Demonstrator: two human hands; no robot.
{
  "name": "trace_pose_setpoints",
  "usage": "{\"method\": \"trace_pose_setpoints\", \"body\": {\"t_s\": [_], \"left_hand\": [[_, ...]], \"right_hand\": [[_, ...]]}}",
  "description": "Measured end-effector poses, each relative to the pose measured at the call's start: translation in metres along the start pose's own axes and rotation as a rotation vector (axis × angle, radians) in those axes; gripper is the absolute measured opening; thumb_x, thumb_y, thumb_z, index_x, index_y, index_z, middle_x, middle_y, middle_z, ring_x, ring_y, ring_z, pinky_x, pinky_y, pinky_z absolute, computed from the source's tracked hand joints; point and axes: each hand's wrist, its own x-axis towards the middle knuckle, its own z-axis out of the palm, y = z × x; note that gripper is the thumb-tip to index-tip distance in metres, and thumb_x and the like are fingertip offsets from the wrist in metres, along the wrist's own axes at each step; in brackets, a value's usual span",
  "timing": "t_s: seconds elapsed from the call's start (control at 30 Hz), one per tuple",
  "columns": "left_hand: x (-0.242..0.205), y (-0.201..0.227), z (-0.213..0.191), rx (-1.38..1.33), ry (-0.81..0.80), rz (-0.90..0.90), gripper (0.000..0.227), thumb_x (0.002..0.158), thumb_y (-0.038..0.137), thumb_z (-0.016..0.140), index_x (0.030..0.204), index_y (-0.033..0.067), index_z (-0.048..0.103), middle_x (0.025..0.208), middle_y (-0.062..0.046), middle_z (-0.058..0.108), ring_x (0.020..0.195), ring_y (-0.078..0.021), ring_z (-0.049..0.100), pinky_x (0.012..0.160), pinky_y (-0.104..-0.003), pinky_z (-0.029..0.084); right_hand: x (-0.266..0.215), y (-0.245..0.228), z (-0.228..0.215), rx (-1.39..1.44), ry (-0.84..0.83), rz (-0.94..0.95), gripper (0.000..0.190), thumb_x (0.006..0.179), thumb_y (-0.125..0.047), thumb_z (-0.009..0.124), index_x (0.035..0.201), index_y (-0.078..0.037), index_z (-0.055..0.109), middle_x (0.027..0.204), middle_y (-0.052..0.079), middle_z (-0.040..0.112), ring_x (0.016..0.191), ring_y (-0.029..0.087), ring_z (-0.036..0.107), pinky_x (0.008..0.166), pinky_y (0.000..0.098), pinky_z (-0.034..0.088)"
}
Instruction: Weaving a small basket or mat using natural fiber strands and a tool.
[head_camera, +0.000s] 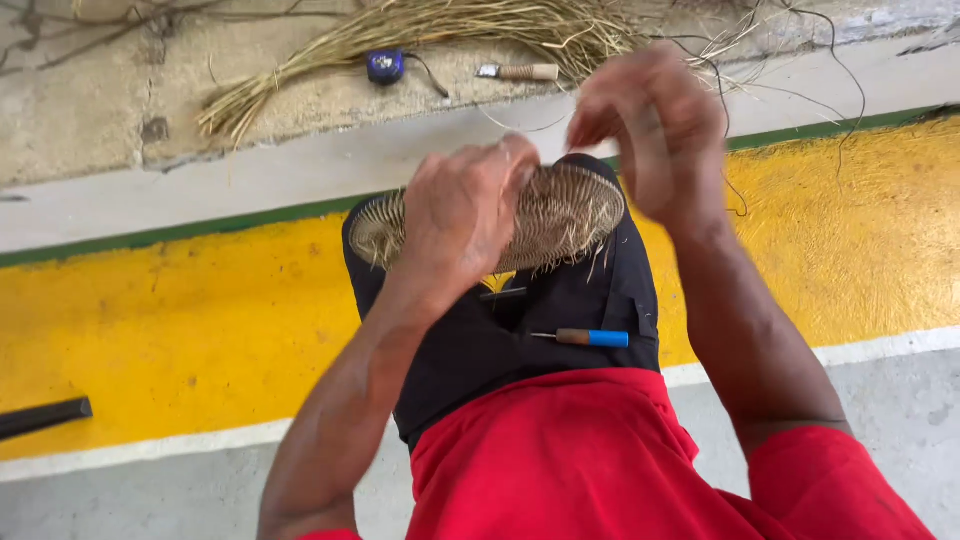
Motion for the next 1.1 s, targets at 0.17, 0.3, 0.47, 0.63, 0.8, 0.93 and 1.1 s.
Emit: {"method": "trace_pose_setpoints", "body": {"t_s": [0.17,0.3,0.47,0.63,0.8,0.93,1.1], "left_hand": [[0.026,-0.021,0.011,0.038,-0.132,0.055,0.034,0.101,0.005,0.057,0.125,0.0223,0.074,0.096,-0.001,0.075,0.085,-0.0221,0.073,0.082,-0.042,0.052],[0.029,-0.034,0.007,-0.011,0.002,0.184,0.029,0.099,0.007,0.061,0.118,0.0212,0.077,0.103,-0.002,0.077,0.089,-0.0253,0.073,0.081,-0.045,0.052],[0.022,-0.031,-0.013,-0.128,-0.075,0.202,0.031,0.095,0.001,0.062,0.12,0.014,0.075,0.105,-0.008,0.076,0.096,-0.0297,0.072,0.088,-0.043,0.055],[0.014,-0.03,-0.018,-0.191,-0.061,0.235,0.034,0.092,-0.002,0.061,0.12,0.0123,0.074,0.11,-0.01,0.076,0.1,-0.0293,0.073,0.09,-0.042,0.055],[0.017,-0.03,-0.014,-0.185,-0.027,0.268,0.033,0.091,-0.001,0.062,0.12,0.0103,0.074,0.111,-0.01,0.077,0.1,-0.0297,0.073,0.089,-0.042,0.055],[0.019,-0.028,-0.013,-0.202,-0.065,0.193,0.031,0.093,0.001,0.064,0.12,0.0107,0.074,0.106,-0.011,0.077,0.095,-0.0303,0.073,0.085,-0.042,0.056],[0.02,-0.032,-0.007,-0.208,-0.033,0.216,0.026,0.097,0.003,0.065,0.12,0.0121,0.074,0.108,-0.009,0.077,0.096,-0.029,0.073,0.087,-0.041,0.056]], "right_hand": [[-0.01,-0.049,-0.04,-0.004,0.159,-0.113,0.007,0.107,-0.004,0.073,0.108,0.001,0.069,0.095,0.014,0.073,0.082,0.021,0.074,0.073,0.0325,0.064],[-0.03,-0.032,-0.026,0.711,-0.068,-0.028,0.015,0.097,-0.005,0.071,0.111,0.001,0.068,0.103,0.015,0.075,0.103,0.022,0.075,0.082,0.0386,0.07],[-0.036,-0.019,0.004,0.296,0.027,0.223,0.025,0.089,-0.006,0.076,0.109,-0.01,0.062,0.103,0.003,0.068,0.099,0.016,0.073,0.092,0.0336,0.062],[-0.041,-0.001,0.011,-0.302,0.024,-0.181,0.018,0.09,-0.001,0.084,0.099,-0.011,0.072,0.11,0.002,0.075,0.112,0.022,0.066,0.1,0.0348,0.05],[-0.037,0.005,0.021,-0.312,0.058,-0.116,0.018,0.093,0.0,0.083,0.099,-0.01,0.068,0.107,-0.002,0.076,0.113,0.019,0.062,0.101,0.0339,0.05],[-0.035,0.009,0.021,-0.356,0.08,-0.124,0.019,0.094,0.0,0.083,0.1,-0.01,0.069,0.108,0.0,0.076,0.108,0.018,0.064,0.101,0.0337,0.05],[-0.034,0.016,0.026,-0.435,0.099,-0.207,0.023,0.09,0.003,0.085,0.101,-0.01,0.069,0.11,0.001,0.074,0.102,0.02,0.063,0.095,0.0352,0.048]]}}
